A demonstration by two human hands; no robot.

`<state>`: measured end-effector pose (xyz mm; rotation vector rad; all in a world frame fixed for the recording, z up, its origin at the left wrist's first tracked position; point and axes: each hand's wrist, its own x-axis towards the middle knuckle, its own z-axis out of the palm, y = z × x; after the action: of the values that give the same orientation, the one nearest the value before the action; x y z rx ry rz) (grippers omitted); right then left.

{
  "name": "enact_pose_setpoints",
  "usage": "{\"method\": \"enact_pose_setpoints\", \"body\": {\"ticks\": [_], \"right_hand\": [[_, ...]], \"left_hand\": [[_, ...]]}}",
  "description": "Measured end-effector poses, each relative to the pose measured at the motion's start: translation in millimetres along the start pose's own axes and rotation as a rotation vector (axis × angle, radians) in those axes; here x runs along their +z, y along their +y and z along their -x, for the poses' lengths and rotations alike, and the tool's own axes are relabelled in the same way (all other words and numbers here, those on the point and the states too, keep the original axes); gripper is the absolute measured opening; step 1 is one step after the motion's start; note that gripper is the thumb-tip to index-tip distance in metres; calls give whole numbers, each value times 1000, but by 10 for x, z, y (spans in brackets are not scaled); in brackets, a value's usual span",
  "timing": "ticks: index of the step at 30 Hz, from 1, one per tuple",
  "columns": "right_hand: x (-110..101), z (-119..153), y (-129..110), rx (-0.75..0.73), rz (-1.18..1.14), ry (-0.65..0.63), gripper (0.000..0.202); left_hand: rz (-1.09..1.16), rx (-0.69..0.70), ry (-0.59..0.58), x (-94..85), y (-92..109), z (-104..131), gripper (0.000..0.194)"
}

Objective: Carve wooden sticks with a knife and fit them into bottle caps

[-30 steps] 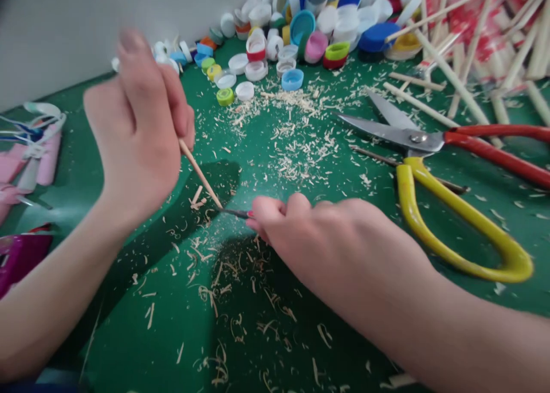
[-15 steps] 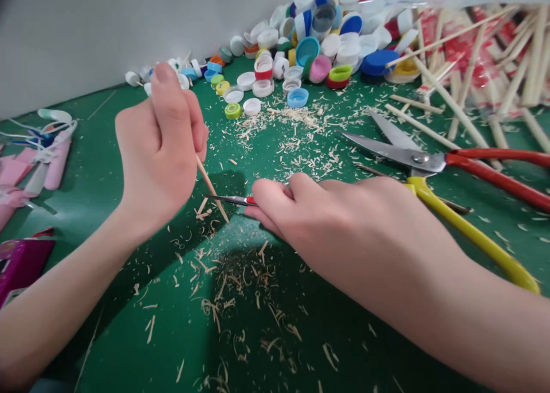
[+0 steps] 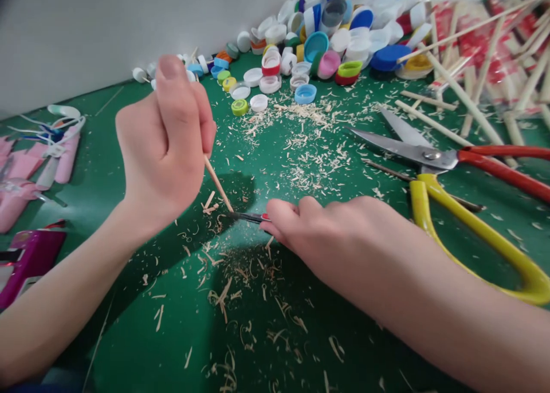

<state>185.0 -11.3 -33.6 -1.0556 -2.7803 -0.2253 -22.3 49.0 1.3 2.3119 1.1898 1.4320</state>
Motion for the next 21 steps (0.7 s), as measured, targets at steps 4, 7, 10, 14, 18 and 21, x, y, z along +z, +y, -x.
{"method": "enact_pose_setpoints", "body": {"ticks": [4,7,10,14,18,21], "right_hand": [[-22,-15,13,-49,25,22,31],[-90,-53,46,-34,135,52,28],[-136,-95,70,-2,224,62,30],[-121,-121,47,-15,178,44,33],[-70,-57,-23,0,121,-2,32],[-34,12,-59,17,67,-54,31]], "left_hand": [[25,-38,-25,-18,3,14,52],[83,-13,-34,9,-35,0,52],[244,-53,-54,43,-67,-16,54],[421,-150,-56,57,-83,-24,61],[477,-246,-67,47,-96,-23,67],[461,-270,-64,48,-95,-24,68]]}}
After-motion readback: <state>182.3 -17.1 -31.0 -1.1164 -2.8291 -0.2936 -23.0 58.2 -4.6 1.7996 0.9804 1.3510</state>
